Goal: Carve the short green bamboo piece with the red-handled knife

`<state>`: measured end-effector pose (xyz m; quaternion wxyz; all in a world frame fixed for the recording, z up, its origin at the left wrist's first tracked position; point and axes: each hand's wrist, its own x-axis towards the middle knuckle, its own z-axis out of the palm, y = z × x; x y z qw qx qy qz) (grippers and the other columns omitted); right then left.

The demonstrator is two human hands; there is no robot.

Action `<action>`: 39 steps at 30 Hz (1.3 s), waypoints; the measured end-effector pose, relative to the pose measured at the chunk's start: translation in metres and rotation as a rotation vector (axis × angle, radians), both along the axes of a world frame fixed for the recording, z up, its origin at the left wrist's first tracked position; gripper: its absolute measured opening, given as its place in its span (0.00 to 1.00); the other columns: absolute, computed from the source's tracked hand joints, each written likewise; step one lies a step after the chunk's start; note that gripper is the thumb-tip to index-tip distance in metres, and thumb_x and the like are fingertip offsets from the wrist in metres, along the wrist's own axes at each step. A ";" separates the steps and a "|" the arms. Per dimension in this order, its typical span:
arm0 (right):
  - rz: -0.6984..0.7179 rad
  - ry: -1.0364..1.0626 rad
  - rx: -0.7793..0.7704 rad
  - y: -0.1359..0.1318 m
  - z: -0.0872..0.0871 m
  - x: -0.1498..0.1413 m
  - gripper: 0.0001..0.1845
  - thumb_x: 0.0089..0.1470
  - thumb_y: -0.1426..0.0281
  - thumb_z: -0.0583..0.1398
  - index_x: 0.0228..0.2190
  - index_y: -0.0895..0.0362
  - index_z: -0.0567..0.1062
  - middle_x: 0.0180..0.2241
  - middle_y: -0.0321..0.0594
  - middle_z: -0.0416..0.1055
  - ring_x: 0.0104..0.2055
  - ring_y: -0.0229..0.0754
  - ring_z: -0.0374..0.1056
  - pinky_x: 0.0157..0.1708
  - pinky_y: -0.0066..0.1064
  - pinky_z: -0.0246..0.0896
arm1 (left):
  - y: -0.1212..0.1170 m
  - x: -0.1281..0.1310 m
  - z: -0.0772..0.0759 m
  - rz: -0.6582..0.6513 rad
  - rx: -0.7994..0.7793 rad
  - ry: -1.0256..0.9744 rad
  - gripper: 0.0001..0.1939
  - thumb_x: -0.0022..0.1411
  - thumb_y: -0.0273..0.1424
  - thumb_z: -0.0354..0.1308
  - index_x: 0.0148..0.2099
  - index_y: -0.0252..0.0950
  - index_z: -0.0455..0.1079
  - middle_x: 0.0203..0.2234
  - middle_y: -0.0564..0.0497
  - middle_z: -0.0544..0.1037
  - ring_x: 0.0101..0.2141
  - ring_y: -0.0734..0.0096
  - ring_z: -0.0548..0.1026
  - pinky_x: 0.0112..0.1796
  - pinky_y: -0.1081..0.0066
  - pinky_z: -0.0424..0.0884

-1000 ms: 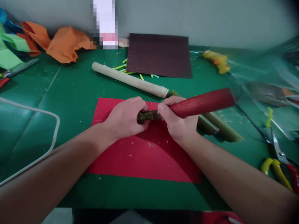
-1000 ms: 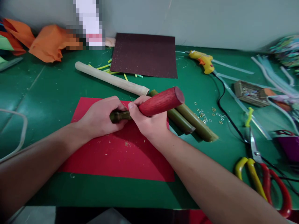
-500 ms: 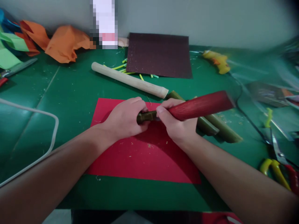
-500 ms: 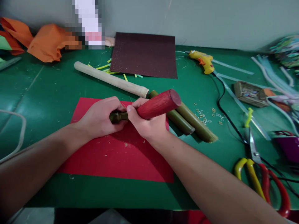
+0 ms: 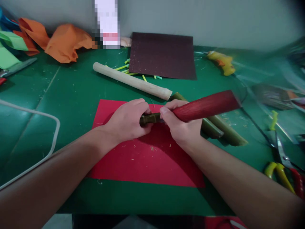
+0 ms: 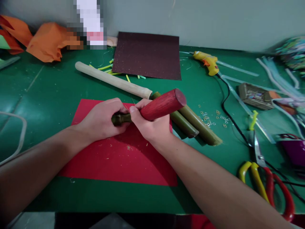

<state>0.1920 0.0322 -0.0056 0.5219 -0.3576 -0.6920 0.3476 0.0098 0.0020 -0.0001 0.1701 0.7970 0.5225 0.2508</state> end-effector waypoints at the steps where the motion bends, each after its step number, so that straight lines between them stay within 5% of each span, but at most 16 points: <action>1: 0.002 -0.006 0.013 0.000 0.000 0.001 0.12 0.52 0.74 0.64 0.20 0.49 0.73 0.20 0.32 0.71 0.21 0.37 0.65 0.23 0.33 0.66 | 0.000 0.000 0.000 -0.002 0.003 -0.004 0.08 0.56 0.34 0.63 0.34 0.38 0.66 0.30 0.52 0.71 0.31 0.68 0.69 0.31 0.67 0.63; 39: -0.082 -0.022 0.013 -0.003 0.002 -0.004 0.13 0.52 0.75 0.65 0.21 0.49 0.72 0.21 0.31 0.71 0.23 0.38 0.69 0.23 0.33 0.67 | 0.000 0.000 -0.001 -0.029 0.026 -0.009 0.07 0.57 0.33 0.62 0.35 0.36 0.67 0.31 0.51 0.71 0.32 0.67 0.69 0.32 0.65 0.62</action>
